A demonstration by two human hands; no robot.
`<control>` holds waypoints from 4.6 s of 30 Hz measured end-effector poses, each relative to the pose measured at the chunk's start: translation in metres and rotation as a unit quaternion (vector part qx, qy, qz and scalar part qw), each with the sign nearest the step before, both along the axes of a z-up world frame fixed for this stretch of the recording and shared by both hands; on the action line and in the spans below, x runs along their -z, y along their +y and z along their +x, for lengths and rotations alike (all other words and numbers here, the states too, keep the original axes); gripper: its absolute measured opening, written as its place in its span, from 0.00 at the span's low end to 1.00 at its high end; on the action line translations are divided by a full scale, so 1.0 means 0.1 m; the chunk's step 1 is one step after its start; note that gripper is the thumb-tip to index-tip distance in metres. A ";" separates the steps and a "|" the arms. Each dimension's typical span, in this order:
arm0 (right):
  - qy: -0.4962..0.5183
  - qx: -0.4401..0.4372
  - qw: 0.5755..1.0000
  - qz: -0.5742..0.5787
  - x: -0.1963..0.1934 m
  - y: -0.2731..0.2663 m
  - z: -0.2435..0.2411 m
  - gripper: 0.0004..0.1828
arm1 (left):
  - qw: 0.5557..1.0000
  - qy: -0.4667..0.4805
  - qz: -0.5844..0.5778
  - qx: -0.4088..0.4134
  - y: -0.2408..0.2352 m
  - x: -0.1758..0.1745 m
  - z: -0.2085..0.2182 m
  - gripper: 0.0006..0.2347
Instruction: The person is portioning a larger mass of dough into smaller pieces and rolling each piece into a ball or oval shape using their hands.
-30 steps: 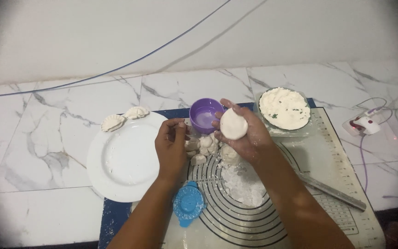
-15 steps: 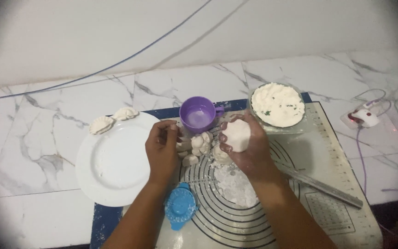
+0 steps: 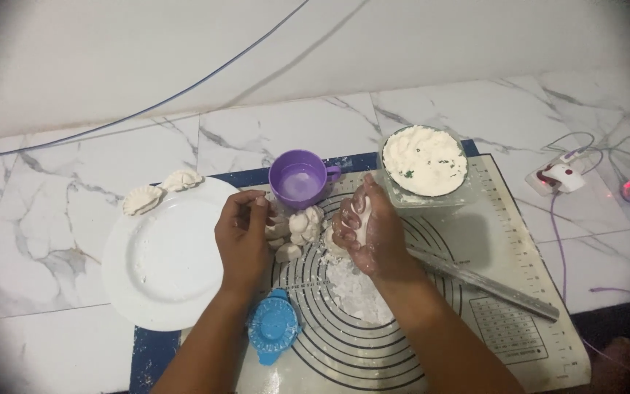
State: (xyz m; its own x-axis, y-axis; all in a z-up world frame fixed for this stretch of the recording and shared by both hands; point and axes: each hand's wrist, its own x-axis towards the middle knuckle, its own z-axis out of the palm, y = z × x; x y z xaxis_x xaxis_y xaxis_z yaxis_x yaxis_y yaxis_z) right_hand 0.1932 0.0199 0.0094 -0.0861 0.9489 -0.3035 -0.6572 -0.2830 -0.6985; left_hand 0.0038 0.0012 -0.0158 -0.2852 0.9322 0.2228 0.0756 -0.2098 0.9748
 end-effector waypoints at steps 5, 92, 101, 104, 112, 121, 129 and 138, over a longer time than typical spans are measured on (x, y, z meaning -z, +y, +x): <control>-0.011 -0.008 0.999 0.029 0.03 0.00 0.00 0.28 | 1.000 0.003 0.000 0.005 -0.02 -0.03 0.02 0.08; -0.090 -0.063 0.961 0.256 0.35 0.21 0.20 0.13 | 0.999 -0.015 -0.027 0.009 -0.02 -0.07 0.00 0.10; 0.006 -0.035 0.997 0.064 0.33 0.21 0.15 0.15 | 1.000 -0.019 -0.007 -0.005 -0.01 -0.02 0.00 0.08; 0.024 -0.025 0.996 0.077 0.47 0.20 0.20 0.20 | 1.000 0.002 -0.001 0.006 -0.02 -0.02 0.00 0.08; -0.029 0.045 0.996 0.074 0.27 0.11 0.06 0.26 | 1.000 -0.005 0.025 0.000 0.00 0.04 -0.01 0.07; 0.025 -0.030 0.992 0.117 0.39 0.13 0.09 0.37 | 0.996 -0.080 -0.015 0.017 -0.04 -0.08 0.02 0.07; 0.136 0.005 0.990 0.044 0.30 0.06 0.08 0.04 | 0.999 -0.038 0.006 0.028 -0.06 -0.10 0.02 0.07; -0.006 0.047 0.999 -0.009 0.25 0.07 0.02 0.25 | 1.000 0.025 0.016 0.011 -0.06 -0.08 0.03 0.07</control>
State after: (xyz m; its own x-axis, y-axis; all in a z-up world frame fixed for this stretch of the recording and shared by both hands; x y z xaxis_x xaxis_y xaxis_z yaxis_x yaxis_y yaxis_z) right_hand 0.1947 0.0269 -0.0151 0.0062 0.9472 -0.3205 -0.6725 -0.2332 -0.7024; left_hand 0.0064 -0.0048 -0.0077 -0.2517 0.9307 0.2655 0.1185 -0.2427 0.9628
